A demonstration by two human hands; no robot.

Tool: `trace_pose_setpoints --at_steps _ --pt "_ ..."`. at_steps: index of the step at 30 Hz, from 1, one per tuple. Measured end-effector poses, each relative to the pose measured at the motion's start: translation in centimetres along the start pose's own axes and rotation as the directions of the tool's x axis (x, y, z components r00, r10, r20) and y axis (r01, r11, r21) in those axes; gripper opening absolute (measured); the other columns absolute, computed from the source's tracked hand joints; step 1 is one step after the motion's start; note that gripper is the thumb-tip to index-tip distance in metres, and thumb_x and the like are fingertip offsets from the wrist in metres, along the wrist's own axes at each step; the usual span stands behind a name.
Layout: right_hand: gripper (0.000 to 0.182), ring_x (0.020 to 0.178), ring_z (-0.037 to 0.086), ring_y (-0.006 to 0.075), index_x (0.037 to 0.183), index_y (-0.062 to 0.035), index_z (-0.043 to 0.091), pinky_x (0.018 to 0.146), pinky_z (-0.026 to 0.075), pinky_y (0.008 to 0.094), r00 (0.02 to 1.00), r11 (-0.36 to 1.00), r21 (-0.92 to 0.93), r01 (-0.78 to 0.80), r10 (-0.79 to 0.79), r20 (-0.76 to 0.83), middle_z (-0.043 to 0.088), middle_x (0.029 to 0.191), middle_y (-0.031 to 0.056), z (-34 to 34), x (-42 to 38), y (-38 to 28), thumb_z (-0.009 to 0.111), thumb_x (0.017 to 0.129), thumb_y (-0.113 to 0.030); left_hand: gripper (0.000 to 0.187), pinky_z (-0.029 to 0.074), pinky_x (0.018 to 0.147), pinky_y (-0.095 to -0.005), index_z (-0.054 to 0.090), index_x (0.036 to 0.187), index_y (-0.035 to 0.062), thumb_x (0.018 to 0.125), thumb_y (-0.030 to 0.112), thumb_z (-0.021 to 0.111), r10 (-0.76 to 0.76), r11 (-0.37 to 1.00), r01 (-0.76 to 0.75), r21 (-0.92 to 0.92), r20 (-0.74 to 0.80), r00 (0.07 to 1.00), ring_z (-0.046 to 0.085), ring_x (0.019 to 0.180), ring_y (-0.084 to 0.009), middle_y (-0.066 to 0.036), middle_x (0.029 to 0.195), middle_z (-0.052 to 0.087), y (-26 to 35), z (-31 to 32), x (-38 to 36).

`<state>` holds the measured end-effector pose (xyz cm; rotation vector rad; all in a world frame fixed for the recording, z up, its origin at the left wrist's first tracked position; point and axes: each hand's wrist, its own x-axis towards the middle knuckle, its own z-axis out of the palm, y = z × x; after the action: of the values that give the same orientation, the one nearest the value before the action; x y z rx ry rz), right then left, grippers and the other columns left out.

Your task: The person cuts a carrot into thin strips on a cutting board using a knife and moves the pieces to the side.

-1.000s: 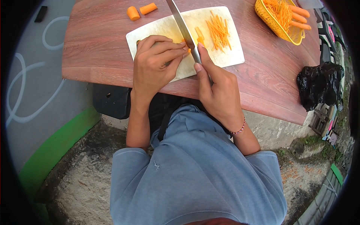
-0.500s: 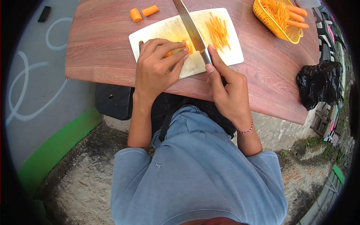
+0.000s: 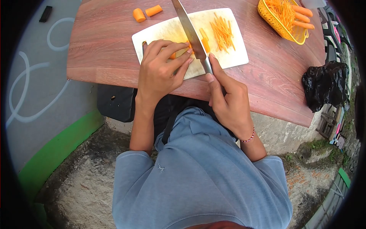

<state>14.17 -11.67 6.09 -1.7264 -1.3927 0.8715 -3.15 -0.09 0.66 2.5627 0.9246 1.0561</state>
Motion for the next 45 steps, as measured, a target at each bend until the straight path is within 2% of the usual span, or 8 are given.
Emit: trace_pose_setpoints --at_steps 1,7,20,23,29,31,37,45 --pt "0.045 0.074 0.071 0.0424 0.146 0.0028 0.062 0.069 0.055 0.0433 1.0 1.0 -0.012 0.01 -0.01 -0.016 0.067 0.083 0.0293 0.1 0.0 -0.2 0.067 0.103 -0.007 0.026 0.057 0.09 -0.0399 0.085 0.107 0.008 0.081 0.007 0.086 0.003 1.0 -0.003 -0.002 -0.002 1.0 0.069 0.106 -0.0271 -0.004 0.115 0.078 0.0 0.0 0.0" --pt "0.05 0.07 0.07 0.0411 0.15 0.0035 0.056 0.064 0.054 0.0468 0.988 0.978 -0.163 0.131 -0.143 -0.061 0.067 0.081 0.0246 1.0 -0.3 -0.5 0.066 0.102 -0.005 0.026 0.057 0.09 -0.0403 0.085 0.106 0.0072 0.08 0.006 0.086 0.02 1.0 -0.02 -0.003 -0.009 1.0 0.069 0.104 -0.0269 -0.004 0.115 0.078 0.0 0.0 0.0" --pt "0.047 0.066 0.069 0.0426 0.146 0.0042 0.058 0.062 0.053 0.0514 0.987 0.963 -0.225 0.151 -0.16 -0.021 0.067 0.075 0.0244 1.3 2.2 -0.8 0.066 0.102 -0.009 0.024 0.059 0.085 -0.0383 0.085 0.102 0.0054 0.078 0.002 0.086 0.004 1.0 -0.004 -0.003 -0.046 0.999 0.071 0.099 -0.0262 -0.003 0.109 0.08 -0.7 0.0 0.1" --pt "0.043 0.067 0.07 0.0435 0.143 0.0043 0.061 0.063 0.054 0.0518 0.989 0.969 -0.203 0.141 -0.147 -0.015 0.068 0.075 0.0256 1.1 3.5 -0.9 0.064 0.103 -0.011 0.019 0.055 0.092 -0.0414 0.085 0.1 0.0057 0.081 0.01 0.086 -0.023 1.0 0.023 -0.011 -0.049 0.999 0.069 0.101 -0.0254 -0.001 0.11 0.08 -0.6 0.2 -0.1" --pt "0.041 0.07 0.071 0.0437 0.143 0.0035 0.063 0.065 0.054 0.0495 0.989 0.974 -0.194 0.12 -0.135 -0.064 0.069 0.077 0.0265 1.2 3.3 0.0 0.062 0.106 -0.013 0.023 0.059 0.087 -0.0381 0.084 0.102 0.0052 0.079 0.005 0.088 0.005 1.0 -0.005 0.0 -0.055 0.998 0.071 0.1 -0.0258 -0.004 0.111 0.08 -0.6 -0.1 0.0" --pt "0.042 0.07 0.071 0.042 0.146 0.0026 0.062 0.066 0.054 0.0463 0.998 0.999 -0.026 0.019 -0.021 -0.065 0.068 0.078 0.0275 1.1 2.7 0.6 0.062 0.106 -0.013 0.023 0.059 0.087 -0.0383 0.085 0.102 0.0052 0.079 0.005 0.088 0.004 1.0 -0.004 0.002 -0.052 0.999 0.071 0.101 -0.0258 -0.004 0.111 0.08 -0.6 -0.1 0.0" --pt "0.044 0.071 0.071 0.0406 0.148 0.0024 0.061 0.067 0.054 0.0422 0.999 0.996 0.086 0.019 -0.015 -0.039 0.066 0.081 0.0294 1.3 0.9 0.4 0.065 0.105 -0.007 0.023 0.058 0.088 -0.0389 0.085 0.103 0.0049 0.08 0.006 0.088 0.0 1.0 0.0 0.003 -0.045 0.999 0.07 0.101 -0.0261 -0.004 0.112 0.08 -0.6 -0.1 0.0" --pt "0.044 0.073 0.072 0.0409 0.147 0.0032 0.061 0.069 0.055 0.0419 0.999 0.998 0.055 0.028 -0.026 -0.042 0.067 0.083 0.0296 1.2 0.7 0.2 0.065 0.104 -0.007 0.024 0.058 0.089 -0.0397 0.084 0.103 0.0046 0.08 0.006 0.088 0.0 1.0 0.0 0.003 -0.041 0.999 0.07 0.101 -0.0267 -0.004 0.112 0.08 -0.6 -0.1 0.1"
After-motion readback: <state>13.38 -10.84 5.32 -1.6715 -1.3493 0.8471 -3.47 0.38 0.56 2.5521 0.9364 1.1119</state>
